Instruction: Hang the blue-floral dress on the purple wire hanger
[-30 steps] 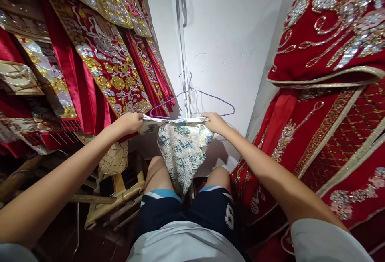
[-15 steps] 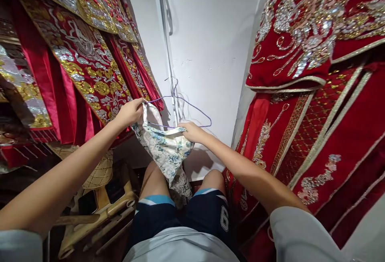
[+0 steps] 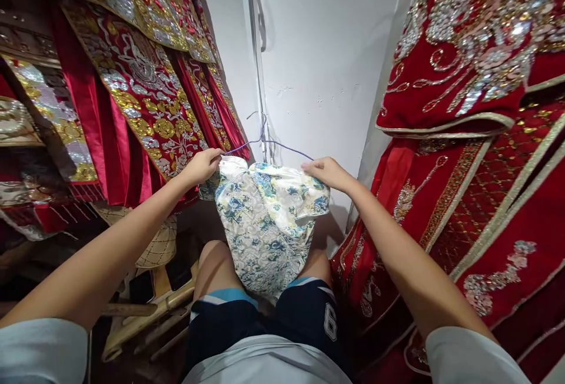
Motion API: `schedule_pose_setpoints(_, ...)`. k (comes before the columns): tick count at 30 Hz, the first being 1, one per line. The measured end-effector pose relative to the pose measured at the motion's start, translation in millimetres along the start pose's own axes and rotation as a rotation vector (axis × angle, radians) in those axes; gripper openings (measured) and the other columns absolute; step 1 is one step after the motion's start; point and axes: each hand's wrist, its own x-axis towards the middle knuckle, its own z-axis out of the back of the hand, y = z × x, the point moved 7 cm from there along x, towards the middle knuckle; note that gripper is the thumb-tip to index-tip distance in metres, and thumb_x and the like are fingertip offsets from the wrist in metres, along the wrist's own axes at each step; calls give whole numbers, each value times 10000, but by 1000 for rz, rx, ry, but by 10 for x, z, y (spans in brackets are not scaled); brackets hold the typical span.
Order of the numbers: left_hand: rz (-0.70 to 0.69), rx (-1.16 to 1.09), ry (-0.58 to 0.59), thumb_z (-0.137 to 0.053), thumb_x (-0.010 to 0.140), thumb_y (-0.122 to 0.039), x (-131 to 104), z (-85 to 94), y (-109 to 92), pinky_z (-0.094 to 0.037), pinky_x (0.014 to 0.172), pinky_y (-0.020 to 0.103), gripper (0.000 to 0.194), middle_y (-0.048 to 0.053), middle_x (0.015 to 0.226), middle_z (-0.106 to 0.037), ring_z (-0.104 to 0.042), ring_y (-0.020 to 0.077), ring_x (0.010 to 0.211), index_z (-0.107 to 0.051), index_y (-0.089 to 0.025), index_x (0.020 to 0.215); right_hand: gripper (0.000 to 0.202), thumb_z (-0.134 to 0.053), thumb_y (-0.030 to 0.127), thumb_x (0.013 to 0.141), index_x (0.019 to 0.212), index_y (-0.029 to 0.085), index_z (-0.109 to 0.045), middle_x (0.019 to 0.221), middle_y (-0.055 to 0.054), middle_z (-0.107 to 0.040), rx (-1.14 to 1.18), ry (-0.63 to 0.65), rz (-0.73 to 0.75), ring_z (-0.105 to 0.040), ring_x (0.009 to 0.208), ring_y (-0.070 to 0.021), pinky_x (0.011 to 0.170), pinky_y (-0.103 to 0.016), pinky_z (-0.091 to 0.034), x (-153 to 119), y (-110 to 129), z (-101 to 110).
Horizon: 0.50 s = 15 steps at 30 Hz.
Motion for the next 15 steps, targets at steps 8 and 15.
schedule_pose_setpoints(8,-74,-2,21,-329,918,-276,35,31,-14,-467,848,385,386,148,982,-629,-581,288,933,-643,-136,1094,353,-693,302,739,1060,164,-742,990,-107,-737,-289,-398,69,-643,939,-292,794,-351,-478,131,35,293)
schedule_pose_setpoints(15,-13,-65,-50,-397,908,-326,24,181,178,-468,903,374,374,140,1025,-599,-570,270,969,-669,-127,1070,374,-783,497,701,722,131,-712,713,-79,-710,285,120,-190,-643,684,-236,639,-333,-495,329,-402,9)
